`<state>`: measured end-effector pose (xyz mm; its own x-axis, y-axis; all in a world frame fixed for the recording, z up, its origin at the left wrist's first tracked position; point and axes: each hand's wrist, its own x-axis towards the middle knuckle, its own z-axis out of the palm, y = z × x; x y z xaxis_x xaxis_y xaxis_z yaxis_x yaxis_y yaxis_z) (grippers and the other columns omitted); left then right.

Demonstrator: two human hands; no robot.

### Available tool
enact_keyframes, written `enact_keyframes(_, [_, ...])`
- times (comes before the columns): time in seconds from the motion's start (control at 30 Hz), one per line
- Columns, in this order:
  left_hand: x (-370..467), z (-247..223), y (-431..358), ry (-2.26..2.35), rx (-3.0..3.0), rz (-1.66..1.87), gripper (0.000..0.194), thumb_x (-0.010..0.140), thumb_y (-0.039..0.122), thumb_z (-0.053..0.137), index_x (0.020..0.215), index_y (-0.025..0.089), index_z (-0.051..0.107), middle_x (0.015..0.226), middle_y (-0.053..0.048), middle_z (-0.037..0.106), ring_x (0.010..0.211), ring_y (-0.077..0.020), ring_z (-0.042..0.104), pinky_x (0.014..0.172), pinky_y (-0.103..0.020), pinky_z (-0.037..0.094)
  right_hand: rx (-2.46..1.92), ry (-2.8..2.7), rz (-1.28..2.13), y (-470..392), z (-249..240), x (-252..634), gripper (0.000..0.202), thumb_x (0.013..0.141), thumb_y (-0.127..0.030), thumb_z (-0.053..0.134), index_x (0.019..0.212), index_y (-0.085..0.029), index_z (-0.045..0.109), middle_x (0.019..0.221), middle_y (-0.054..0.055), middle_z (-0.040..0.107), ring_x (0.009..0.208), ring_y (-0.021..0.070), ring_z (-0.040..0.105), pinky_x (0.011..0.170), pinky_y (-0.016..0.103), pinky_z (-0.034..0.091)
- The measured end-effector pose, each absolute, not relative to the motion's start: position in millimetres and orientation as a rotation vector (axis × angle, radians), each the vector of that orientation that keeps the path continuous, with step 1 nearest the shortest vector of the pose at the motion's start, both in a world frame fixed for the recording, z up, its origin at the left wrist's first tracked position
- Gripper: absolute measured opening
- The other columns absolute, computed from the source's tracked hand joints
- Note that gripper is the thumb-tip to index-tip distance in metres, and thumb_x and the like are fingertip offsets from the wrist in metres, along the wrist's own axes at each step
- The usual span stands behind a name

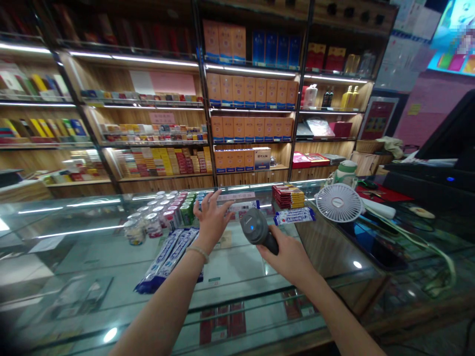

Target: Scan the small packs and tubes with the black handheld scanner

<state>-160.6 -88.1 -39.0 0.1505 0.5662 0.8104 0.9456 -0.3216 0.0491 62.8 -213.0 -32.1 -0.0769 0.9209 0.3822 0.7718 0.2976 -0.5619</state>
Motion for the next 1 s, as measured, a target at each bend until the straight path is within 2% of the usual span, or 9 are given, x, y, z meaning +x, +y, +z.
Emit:
enact_keyframes(0.13, [-161.1,-38.8,-88.3,-1.439,-1.960,-1.045,0.031,0.079,0.033,0.080,0.109,0.037,0.073,0.155,-0.005,0.050,0.144,-0.0353,0.038,0.117,-0.065,0.013,-1.452,-1.824,0.389,-213.4,-26.8,69.4,0.044,0.084,-0.044,0.064,0.124,-0.025,0.059,0.097,0.004,0.076,0.093,0.0257,0.072,0.077,0.032,0.051])
enact_keyframes(0.3, [-160.9,-39.1,-87.8,-1.457,-1.958,-1.046,0.030,0.080,0.033,0.080,0.109,0.036,0.074,0.155,-0.006,0.050,0.144,-0.0348,0.038,0.118,-0.065,0.012,-1.566,-1.803,0.374,-214.8,-27.9,70.1,0.038,0.078,-0.035,0.070,0.115,-0.026,0.064,0.081,0.001,0.073,0.082,0.0244,0.071,0.071,0.030,0.047])
enact_keyframes(0.43, [-160.9,-37.4,-89.3,-1.472,-1.967,-1.030,0.030,0.080,0.034,0.079,0.109,0.036,0.073,0.155,-0.006,0.050,0.145,-0.0348,0.037,0.118,-0.065,0.012,-1.591,-1.796,0.338,-217.6,-28.0,68.6,0.040,0.077,-0.030,0.070,0.117,-0.025,0.064,0.078,0.000,0.072,0.078,0.0228,0.070,0.069,0.028,0.045])
enact_keyframes(0.6, [-161.0,-35.9,-90.8,-1.478,-1.976,-1.024,0.032,0.080,0.034,0.079,0.110,0.037,0.073,0.155,-0.006,0.049,0.145,-0.0355,0.037,0.117,-0.065,0.013,-1.593,-1.819,0.194,-220.1,-28.5,66.6,0.040,0.078,-0.030,0.067,0.118,-0.025,0.064,0.079,0.002,0.074,0.076,0.0237,0.070,0.065,0.028,0.043])
enact_keyframes(0.87, [-160.9,-37.1,-89.3,-1.467,-1.982,-1.049,0.030,0.080,0.033,0.078,0.110,0.037,0.073,0.155,-0.006,0.050,0.145,-0.0362,0.037,0.117,-0.066,0.013,-1.726,-1.914,-0.048,-220.2,-25.5,61.5,0.020,0.079,-0.031,0.065,0.098,-0.025,0.067,0.076,0.004,0.075,0.071,0.0270,0.072,0.060,0.028,0.039])
enact_keyframes(1.0, [-161.0,-37.0,-89.7,-1.469,-1.981,-1.042,0.031,0.080,0.033,0.078,0.111,0.037,0.073,0.155,-0.006,0.050,0.145,-0.0356,0.037,0.118,-0.066,0.013,-1.754,-1.945,-0.179,-219.2,-26.9,62.4,0.026,0.079,-0.032,0.066,0.105,-0.025,0.068,0.083,0.004,0.077,0.075,0.0284,0.073,0.061,0.031,0.044])
